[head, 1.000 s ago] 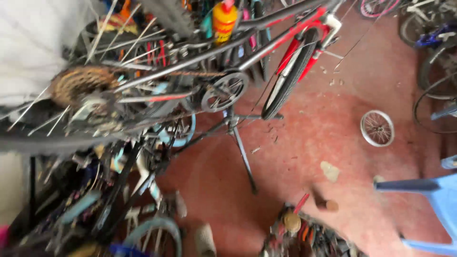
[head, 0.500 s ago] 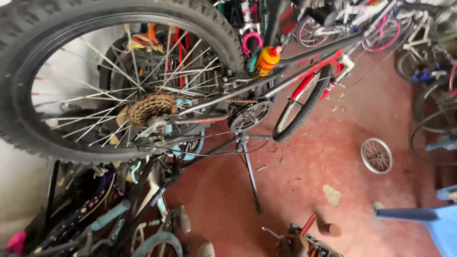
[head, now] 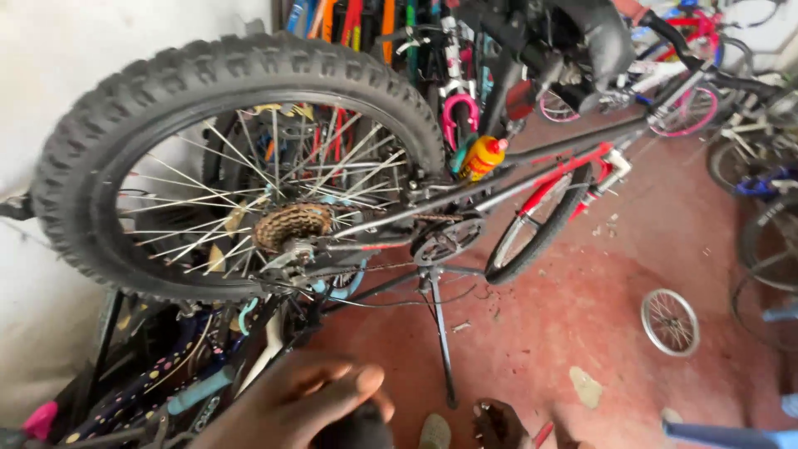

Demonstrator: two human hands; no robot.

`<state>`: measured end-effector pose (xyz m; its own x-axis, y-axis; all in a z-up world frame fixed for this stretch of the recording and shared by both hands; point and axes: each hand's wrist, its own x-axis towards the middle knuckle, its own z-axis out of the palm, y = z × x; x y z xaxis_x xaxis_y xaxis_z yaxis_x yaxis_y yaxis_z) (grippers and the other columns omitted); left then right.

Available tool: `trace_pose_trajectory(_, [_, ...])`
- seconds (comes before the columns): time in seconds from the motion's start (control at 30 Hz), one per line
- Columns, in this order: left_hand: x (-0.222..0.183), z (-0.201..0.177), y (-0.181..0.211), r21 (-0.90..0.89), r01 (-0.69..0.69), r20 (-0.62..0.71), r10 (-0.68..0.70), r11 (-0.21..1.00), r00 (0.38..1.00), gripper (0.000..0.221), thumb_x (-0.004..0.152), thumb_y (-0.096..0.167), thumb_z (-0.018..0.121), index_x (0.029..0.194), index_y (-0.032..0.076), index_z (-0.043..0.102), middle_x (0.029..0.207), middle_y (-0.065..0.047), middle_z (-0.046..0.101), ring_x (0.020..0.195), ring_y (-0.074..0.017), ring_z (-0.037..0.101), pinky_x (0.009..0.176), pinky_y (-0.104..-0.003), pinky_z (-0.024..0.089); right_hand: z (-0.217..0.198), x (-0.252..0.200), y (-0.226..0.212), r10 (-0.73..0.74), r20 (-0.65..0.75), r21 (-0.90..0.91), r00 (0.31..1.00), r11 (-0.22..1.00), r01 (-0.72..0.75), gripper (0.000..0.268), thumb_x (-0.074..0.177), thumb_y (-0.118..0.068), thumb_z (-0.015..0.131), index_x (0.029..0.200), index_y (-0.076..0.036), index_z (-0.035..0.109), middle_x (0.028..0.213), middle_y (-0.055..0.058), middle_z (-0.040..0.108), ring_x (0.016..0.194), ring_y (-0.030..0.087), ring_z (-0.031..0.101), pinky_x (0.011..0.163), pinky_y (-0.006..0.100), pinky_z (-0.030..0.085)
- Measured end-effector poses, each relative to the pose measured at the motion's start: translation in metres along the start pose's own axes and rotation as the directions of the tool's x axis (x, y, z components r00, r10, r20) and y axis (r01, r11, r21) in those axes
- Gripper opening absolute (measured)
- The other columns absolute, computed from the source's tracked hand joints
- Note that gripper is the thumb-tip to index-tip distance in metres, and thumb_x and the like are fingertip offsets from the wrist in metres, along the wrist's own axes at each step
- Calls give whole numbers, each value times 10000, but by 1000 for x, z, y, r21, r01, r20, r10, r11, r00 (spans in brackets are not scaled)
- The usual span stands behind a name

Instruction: Adjusting the brake lever on a bicycle handlebar using tools from a toolbox

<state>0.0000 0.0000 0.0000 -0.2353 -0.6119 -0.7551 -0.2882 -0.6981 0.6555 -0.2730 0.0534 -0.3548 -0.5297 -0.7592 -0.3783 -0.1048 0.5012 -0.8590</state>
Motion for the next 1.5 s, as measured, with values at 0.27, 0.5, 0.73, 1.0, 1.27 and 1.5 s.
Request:
trace_pose_trajectory(0.27, [81, 25, -19, -318, -436, -258, 366, 842, 894, 253, 721, 143, 710, 890, -42, 744, 829, -114, 716, 789, -167, 633, 716, -297, 489, 5, 19, -139, -360, 197, -113, 912, 916, 386, 239, 781, -313, 651, 787, -87, 728, 843, 31, 698, 757, 174, 637, 626, 325, 498])
trace_pose_trajectory(0.5, [120, 33, -18, -607, -423, -319, 281, 673, 905, 321, 713, -35, 665, 1020, -119, 703, 758, -198, 646, 610, -253, 556, 553, -343, 461, 7, 38, -209, -391, 435, 66, 811, 912, 405, 258, 832, -283, 585, 829, -53, 702, 808, 70, 743, 806, 176, 698, 714, 346, 564])
trace_pose_trajectory(0.73, [171, 12, -50, -460, -554, -407, 390, 693, 826, 282, 939, 254, 481, 750, 79, 594, 722, -85, 469, 571, -250, 300, 599, -522, 274, 30, 32, -219, -394, 435, 166, 810, 919, 357, 241, 881, -215, 564, 777, -21, 662, 659, 106, 648, 641, 225, 622, 644, 359, 460])
trace_pose_trajectory(1.0, [133, -9, -31, -415, -496, -509, 257, 763, 822, 275, 865, 110, 384, 597, 75, 432, 531, -65, 399, 463, -160, 313, 472, -322, 250, 72, 12, -206, -480, 390, 281, 785, 875, 395, 310, 923, -215, 478, 773, 15, 622, 506, 87, 461, 396, 179, 433, 387, 305, 355])
trace_pose_trajectory(1.27, [97, -52, -52, -250, -302, -91, 288, 920, 953, 302, 777, 118, 447, 750, 30, 734, 902, -60, 736, 840, -128, 629, 733, -233, 439, 95, -27, -224, -359, 306, 155, 881, 932, 326, 408, 958, -271, 409, 862, 31, 666, 567, 88, 499, 460, 159, 390, 463, 304, 339])
trace_pose_trajectory(1.5, [129, -83, -110, -171, -483, -448, 369, 859, 815, 291, 788, 340, 549, 893, 114, 698, 795, -53, 532, 707, -192, 523, 661, -364, 403, 116, -80, -233, -633, 261, 221, 728, 774, 594, 327, 936, -236, 433, 806, -14, 635, 585, 59, 524, 505, 134, 446, 459, 278, 353])
